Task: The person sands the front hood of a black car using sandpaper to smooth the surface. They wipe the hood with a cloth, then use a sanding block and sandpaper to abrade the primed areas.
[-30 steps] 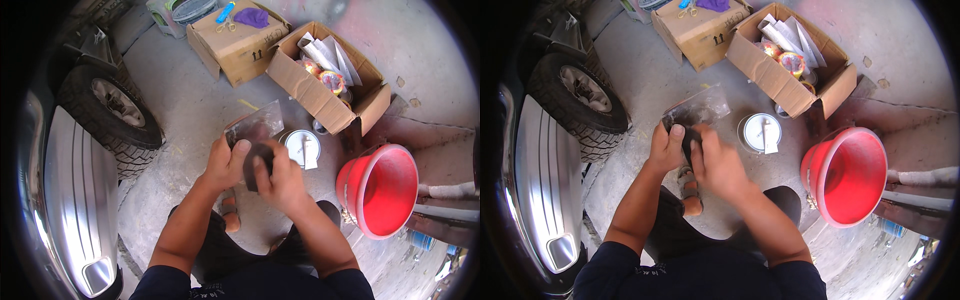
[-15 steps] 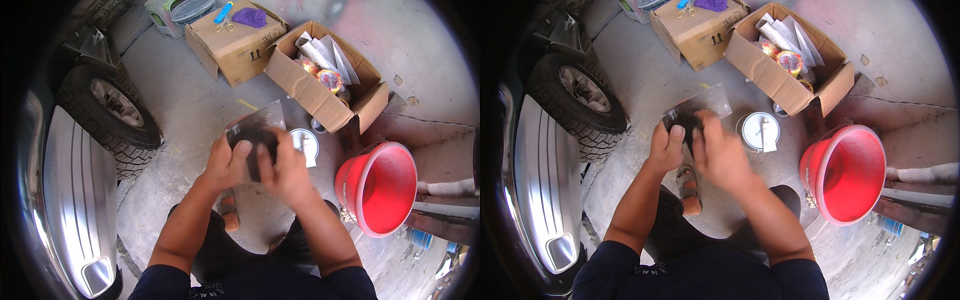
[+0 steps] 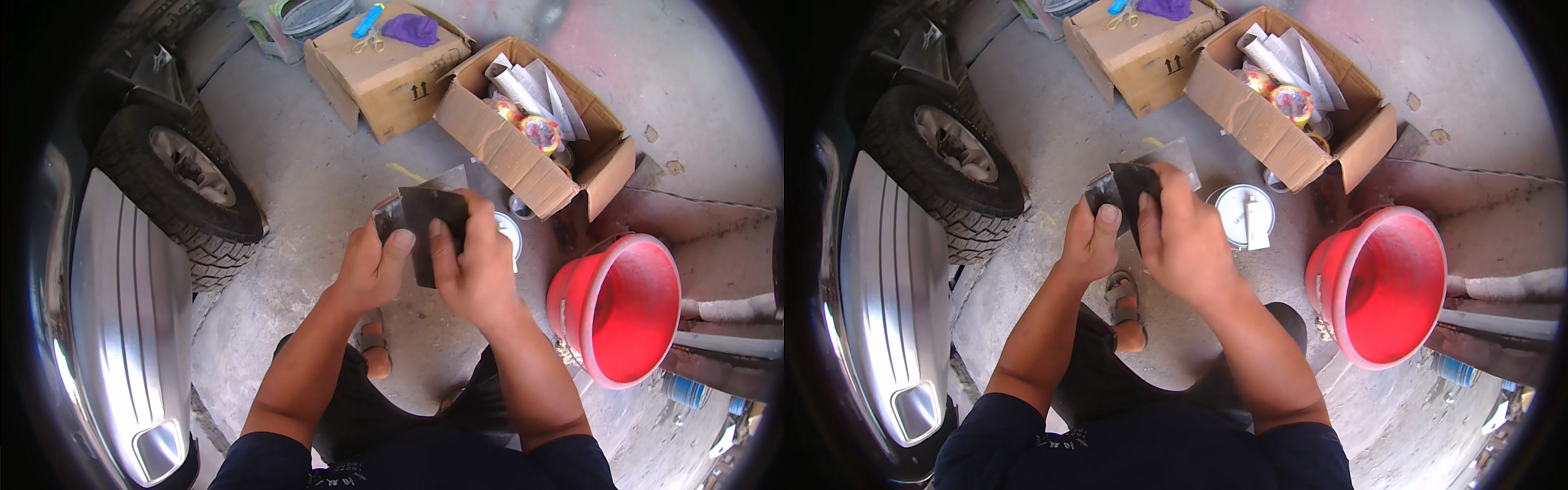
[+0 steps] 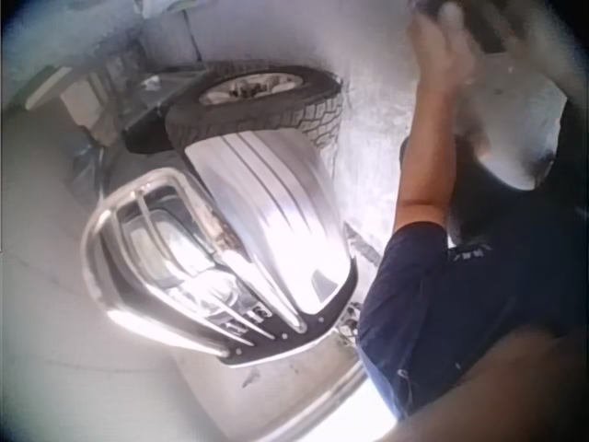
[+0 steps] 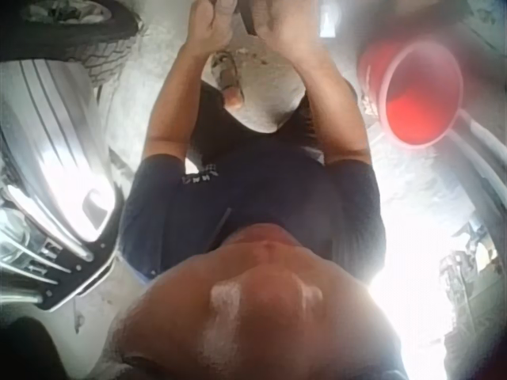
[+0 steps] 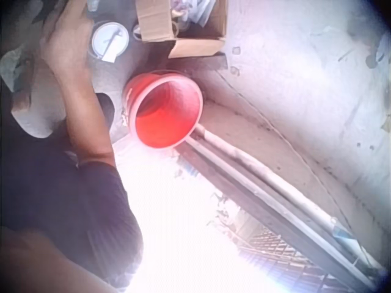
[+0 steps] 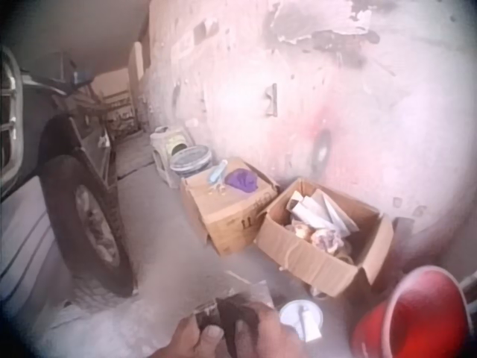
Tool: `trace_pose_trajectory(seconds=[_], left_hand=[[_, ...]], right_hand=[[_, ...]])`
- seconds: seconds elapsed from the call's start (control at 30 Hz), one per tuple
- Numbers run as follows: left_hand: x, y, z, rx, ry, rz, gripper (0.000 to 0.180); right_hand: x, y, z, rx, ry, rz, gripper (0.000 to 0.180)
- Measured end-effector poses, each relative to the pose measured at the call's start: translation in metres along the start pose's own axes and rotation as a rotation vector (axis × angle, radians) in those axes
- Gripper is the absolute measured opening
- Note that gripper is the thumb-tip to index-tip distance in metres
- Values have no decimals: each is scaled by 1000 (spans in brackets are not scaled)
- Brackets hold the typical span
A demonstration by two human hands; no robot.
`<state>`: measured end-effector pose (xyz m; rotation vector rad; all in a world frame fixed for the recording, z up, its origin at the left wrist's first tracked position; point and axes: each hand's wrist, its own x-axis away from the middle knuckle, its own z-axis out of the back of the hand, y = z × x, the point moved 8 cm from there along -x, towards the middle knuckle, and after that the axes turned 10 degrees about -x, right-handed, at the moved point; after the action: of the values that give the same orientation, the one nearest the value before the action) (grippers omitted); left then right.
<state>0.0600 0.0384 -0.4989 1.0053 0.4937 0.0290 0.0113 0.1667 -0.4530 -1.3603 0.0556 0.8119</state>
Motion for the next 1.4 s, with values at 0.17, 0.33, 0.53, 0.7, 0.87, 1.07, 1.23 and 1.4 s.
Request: trace_pose_trajectory(seconds=[0.17, 0.33, 0.53, 0.7, 0.87, 1.07, 1.23, 1.4], left_hand=[[2, 1, 4, -7, -64, 68, 43], [3, 4, 5, -33, -1, -20, 42], [7, 6, 7, 39, -32, 72, 43], [5, 2, 11, 33, 31, 9, 46], [8, 7, 11, 11, 9, 58, 47], [8, 9, 9, 113, 89, 41, 47], [3, 2, 8, 95, 49, 35, 45], [1, 9, 8, -22, 30, -18, 44]], right_hand=[[13, -3, -11, -6, -31, 18, 32], [8, -6, -9, 5, -40, -28, 32], [-4, -8, 2, -34, 9, -76, 34], [13, -14, -15, 23, -54, 12, 35], [5, -16, -10, 35, -51, -3, 33], [-5, -7, 2, -81, 1, -120, 33], [7, -15, -10, 18, -79, 7, 36], [1, -15, -4, 13, -57, 48, 37]])
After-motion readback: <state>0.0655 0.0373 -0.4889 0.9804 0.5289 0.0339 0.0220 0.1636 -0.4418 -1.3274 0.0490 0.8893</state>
